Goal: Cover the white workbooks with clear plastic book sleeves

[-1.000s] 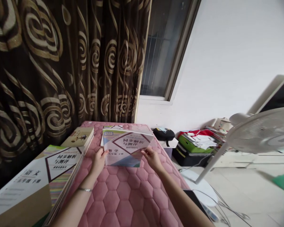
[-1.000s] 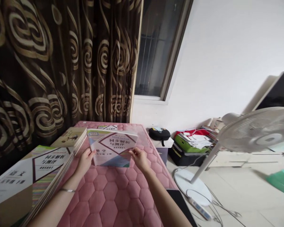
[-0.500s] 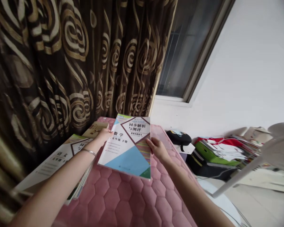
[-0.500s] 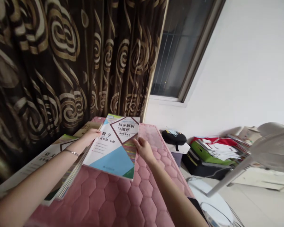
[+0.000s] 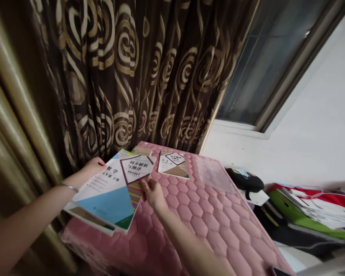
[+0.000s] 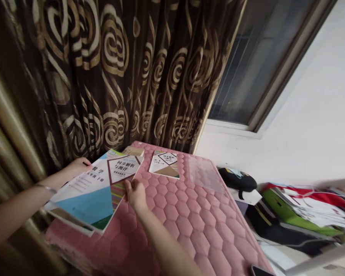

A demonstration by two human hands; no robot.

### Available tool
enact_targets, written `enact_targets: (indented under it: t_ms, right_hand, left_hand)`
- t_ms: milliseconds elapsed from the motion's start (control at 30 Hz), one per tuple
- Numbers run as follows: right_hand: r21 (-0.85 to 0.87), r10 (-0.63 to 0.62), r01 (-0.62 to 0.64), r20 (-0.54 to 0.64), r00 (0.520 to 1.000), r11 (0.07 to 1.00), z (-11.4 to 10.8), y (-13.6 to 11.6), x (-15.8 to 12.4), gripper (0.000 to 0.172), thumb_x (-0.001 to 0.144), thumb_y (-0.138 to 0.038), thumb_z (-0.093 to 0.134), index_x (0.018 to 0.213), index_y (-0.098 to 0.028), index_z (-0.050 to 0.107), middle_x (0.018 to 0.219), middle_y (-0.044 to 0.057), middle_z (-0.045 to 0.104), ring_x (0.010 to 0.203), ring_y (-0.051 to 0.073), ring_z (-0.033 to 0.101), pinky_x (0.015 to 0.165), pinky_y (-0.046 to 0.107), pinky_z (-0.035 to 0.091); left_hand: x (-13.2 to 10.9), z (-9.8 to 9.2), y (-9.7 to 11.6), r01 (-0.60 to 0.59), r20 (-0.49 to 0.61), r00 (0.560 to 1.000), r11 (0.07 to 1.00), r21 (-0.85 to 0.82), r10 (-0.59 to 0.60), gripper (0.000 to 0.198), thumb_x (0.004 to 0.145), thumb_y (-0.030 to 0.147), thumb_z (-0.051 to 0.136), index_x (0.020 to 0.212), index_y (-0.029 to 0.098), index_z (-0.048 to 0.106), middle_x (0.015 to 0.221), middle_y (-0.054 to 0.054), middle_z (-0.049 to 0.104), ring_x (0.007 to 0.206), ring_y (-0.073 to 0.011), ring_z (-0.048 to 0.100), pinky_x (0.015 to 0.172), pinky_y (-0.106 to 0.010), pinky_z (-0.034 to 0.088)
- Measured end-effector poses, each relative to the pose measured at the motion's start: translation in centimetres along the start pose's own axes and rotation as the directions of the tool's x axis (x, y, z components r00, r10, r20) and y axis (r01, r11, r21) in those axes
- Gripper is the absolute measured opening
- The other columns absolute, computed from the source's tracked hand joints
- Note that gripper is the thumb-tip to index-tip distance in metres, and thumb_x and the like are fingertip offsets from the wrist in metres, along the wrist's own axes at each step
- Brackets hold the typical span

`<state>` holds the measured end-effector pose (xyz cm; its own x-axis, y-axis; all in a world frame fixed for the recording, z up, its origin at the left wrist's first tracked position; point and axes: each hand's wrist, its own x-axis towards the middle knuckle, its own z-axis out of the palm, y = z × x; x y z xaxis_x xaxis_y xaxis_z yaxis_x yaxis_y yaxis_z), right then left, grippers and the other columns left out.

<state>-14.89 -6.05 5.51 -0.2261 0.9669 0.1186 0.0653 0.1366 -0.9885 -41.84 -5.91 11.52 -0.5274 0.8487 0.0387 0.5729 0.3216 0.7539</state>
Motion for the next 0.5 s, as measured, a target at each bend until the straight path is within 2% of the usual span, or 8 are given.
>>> enact_targets:
  t_ms: [100, 200, 333, 500]
  right_hand:
    - [0.014, 0.047, -0.048, 0.031, 0.998, 0.999, 3.3, 2.4, -0.2, 0.042, 0.077, -0.061, 0.060, 0.068, -0.026, 0.040, 0.041, -0.008, 0.046, 0.032, 0.012, 0.044, 0.031, 0.022, 0.028]
    - [0.028, 0.031, -0.031, 0.010, 0.999, 0.999, 5.1, 4.3, -0.1, 0.040, 0.077, -0.060, 0.063, 0.071, -0.025, 0.043, 0.043, -0.007, 0.048, 0.034, 0.012, 0.045, 0.033, 0.022, 0.029]
    - [0.064, -0.005, 0.010, -0.073, 0.997, 0.998, 6.2, 5.8, 0.0, 0.038, 0.075, -0.056, 0.066, 0.075, -0.025, 0.045, 0.050, -0.005, 0.055, 0.042, 0.014, 0.051, 0.037, 0.023, 0.035]
    - [0.049, -0.061, 0.069, -0.149, 0.987, 0.996, 6.4, 6.3, -0.2, 0.033, 0.073, -0.048, 0.069, 0.076, -0.024, 0.045, 0.062, 0.000, 0.062, 0.056, 0.017, 0.058, 0.048, 0.026, 0.043]
  left_hand:
    - [-0.3, -0.5, -3.5, 0.059, -0.031, 0.998, 0.995, 0.075, -0.057, 0.011, 0.071, 0.012, 0.071, 0.072, 0.014, 0.060, 0.046, 0.006, 0.055, 0.052, -0.0147, 0.056, 0.052, -0.021, 0.034]
    - [-0.5, -0.5, -5.4, 0.046, -0.046, 0.998, 0.990, 0.134, -0.041, 0.010, 0.073, 0.012, 0.069, 0.069, 0.014, 0.060, 0.050, 0.006, 0.057, 0.057, -0.0139, 0.056, 0.054, -0.020, 0.033]
    - [-0.4, -0.4, -6.2, 0.006, -0.048, 0.999, 0.980, 0.197, 0.003, 0.013, 0.075, 0.012, 0.065, 0.065, 0.016, 0.059, 0.051, 0.006, 0.057, 0.060, -0.0139, 0.056, 0.056, -0.019, 0.033]
    - [0.0, -0.1, -6.1, -0.027, -0.045, 0.998, 0.967, 0.252, 0.040, 0.016, 0.074, 0.012, 0.064, 0.061, 0.018, 0.057, 0.050, 0.006, 0.053, 0.060, -0.0139, 0.053, 0.060, -0.019, 0.032]
